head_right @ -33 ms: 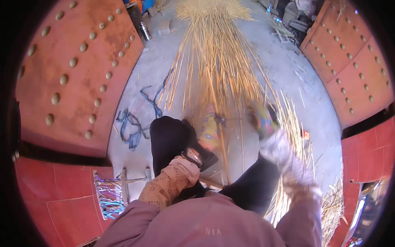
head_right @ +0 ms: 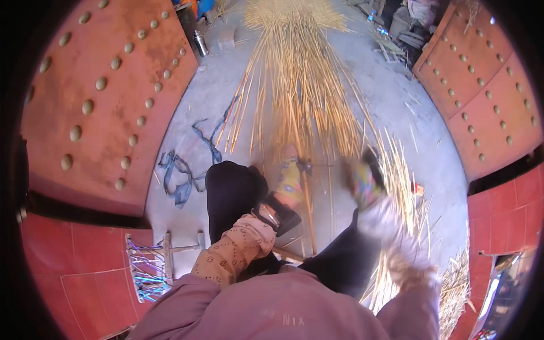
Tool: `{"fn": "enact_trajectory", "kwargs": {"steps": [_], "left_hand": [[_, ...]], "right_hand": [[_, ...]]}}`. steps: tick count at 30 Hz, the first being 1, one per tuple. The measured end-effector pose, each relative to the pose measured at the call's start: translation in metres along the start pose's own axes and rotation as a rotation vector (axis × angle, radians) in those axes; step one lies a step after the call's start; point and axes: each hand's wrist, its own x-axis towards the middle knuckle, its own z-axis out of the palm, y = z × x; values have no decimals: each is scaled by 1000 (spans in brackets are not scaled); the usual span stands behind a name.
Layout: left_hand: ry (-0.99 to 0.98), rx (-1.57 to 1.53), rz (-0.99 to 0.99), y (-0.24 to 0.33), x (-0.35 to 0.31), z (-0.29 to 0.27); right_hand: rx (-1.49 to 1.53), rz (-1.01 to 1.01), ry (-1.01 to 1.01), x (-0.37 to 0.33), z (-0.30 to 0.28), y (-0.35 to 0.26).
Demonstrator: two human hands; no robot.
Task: The recorder uses a hand tool to strip and smooth long bamboo or reed strips as part of a manufacturing process.
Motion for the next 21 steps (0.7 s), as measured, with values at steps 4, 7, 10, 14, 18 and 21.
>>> {"fn": "enact_trajectory", "kwargs": {"steps": [4, 7, 10, 14, 18, 21], "left_hand": [[-13, -33, -65, -17, 10, 9], [68, -83, -136, -36, 4, 35], [-23, -67, -52, -29, 14, 44], [-50, -50, 363, 1, 99, 8], [-110, 26, 417, -14, 130, -25], [32, -59, 202, -15, 30, 51]], "right_hand": [[1040, 1210, 168, -27, 60, -127], [1039, 929, 57, -56, 35, -94], [1022, 868, 66, -87, 32, -104], [1253, 1101, 60, -190, 19, -147], [1240, 1198, -39, -312, -16, -133], [702, 1398, -131, -250, -23, -153]]}}
